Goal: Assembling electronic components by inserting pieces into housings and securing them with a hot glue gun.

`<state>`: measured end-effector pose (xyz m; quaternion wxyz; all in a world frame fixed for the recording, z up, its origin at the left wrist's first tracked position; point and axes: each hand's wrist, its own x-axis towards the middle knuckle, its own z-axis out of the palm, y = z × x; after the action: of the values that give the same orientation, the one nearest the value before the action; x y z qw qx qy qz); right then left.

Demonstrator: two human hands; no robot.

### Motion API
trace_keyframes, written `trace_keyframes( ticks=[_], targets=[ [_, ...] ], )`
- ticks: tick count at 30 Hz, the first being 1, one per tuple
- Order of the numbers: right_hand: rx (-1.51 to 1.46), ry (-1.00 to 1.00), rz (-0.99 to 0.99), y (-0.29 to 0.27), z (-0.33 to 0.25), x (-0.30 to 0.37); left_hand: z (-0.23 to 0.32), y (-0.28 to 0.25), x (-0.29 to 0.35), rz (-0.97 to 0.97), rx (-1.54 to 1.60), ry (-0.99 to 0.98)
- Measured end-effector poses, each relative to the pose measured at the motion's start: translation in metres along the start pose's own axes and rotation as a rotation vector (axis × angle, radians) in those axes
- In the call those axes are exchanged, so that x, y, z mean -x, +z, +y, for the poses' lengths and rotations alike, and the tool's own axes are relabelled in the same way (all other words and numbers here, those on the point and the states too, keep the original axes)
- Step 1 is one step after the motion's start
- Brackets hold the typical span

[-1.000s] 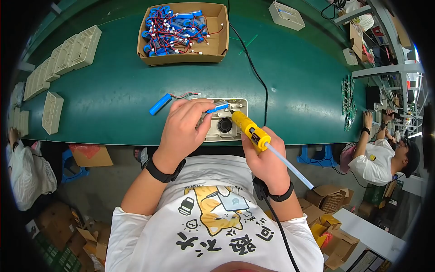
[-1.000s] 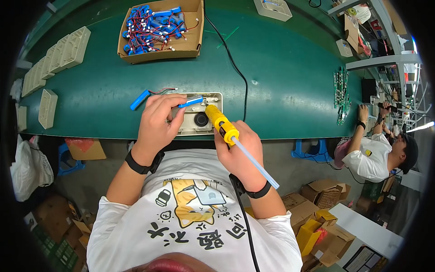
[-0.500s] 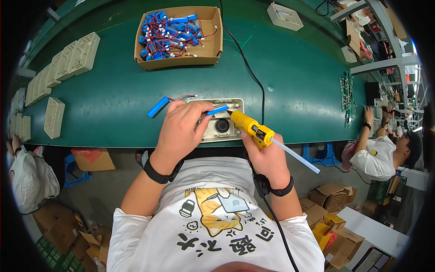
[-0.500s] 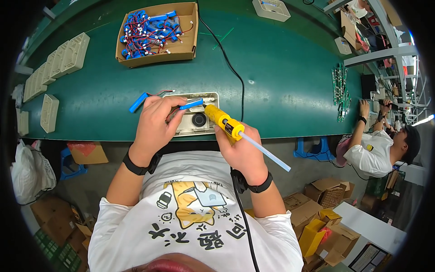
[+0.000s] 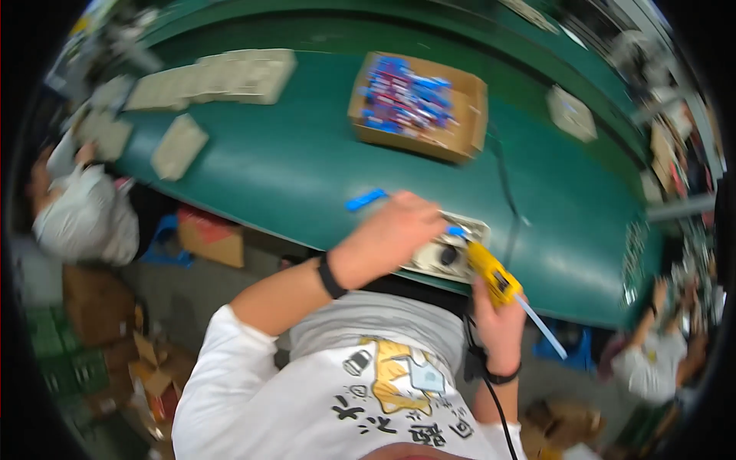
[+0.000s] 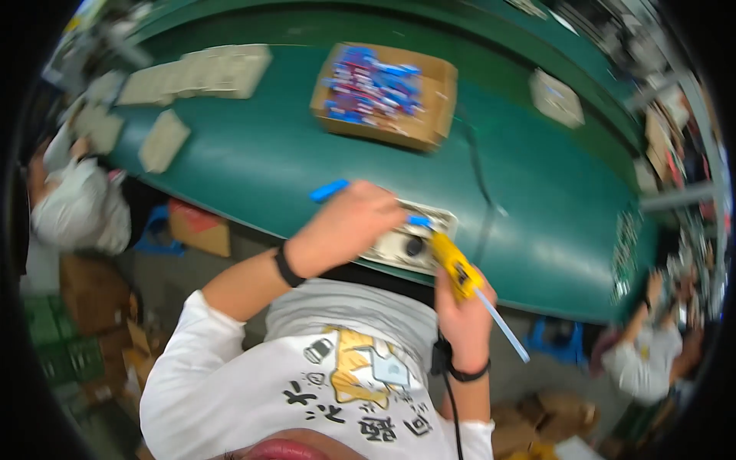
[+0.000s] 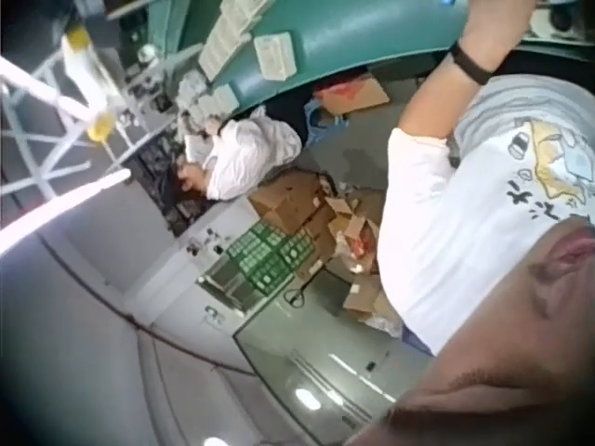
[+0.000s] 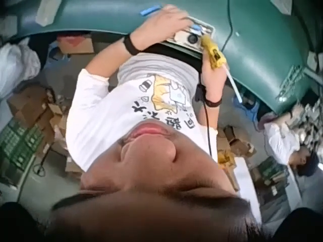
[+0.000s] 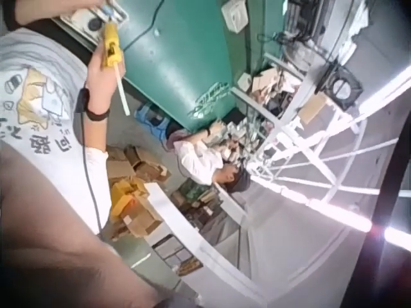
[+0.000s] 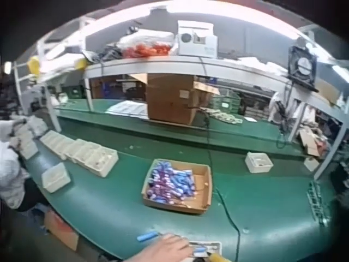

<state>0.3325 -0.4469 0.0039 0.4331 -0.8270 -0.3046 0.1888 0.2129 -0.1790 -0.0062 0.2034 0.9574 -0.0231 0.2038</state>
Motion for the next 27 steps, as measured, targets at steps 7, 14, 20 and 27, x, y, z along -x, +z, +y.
trace_keyframes(
  ticks=[7,14,20,27],
  targets=[
    [-0.189,0.09,-0.028,0.0,0.001,0.005,-0.001,0.016,0.009,-0.063,-0.182,0.061],
    [-0.194,0.112,-0.025,0.002,0.016,0.0,-0.02,-0.004,0.014,-0.009,-0.163,0.147],
    [-0.194,0.39,-0.107,-0.009,-0.007,-0.005,-0.015,-0.013,0.013,-0.192,0.039,0.008],
    [-0.282,0.272,-0.103,-0.024,0.01,0.023,0.003,0.013,0.041,-0.052,0.163,0.014]
  ],
)
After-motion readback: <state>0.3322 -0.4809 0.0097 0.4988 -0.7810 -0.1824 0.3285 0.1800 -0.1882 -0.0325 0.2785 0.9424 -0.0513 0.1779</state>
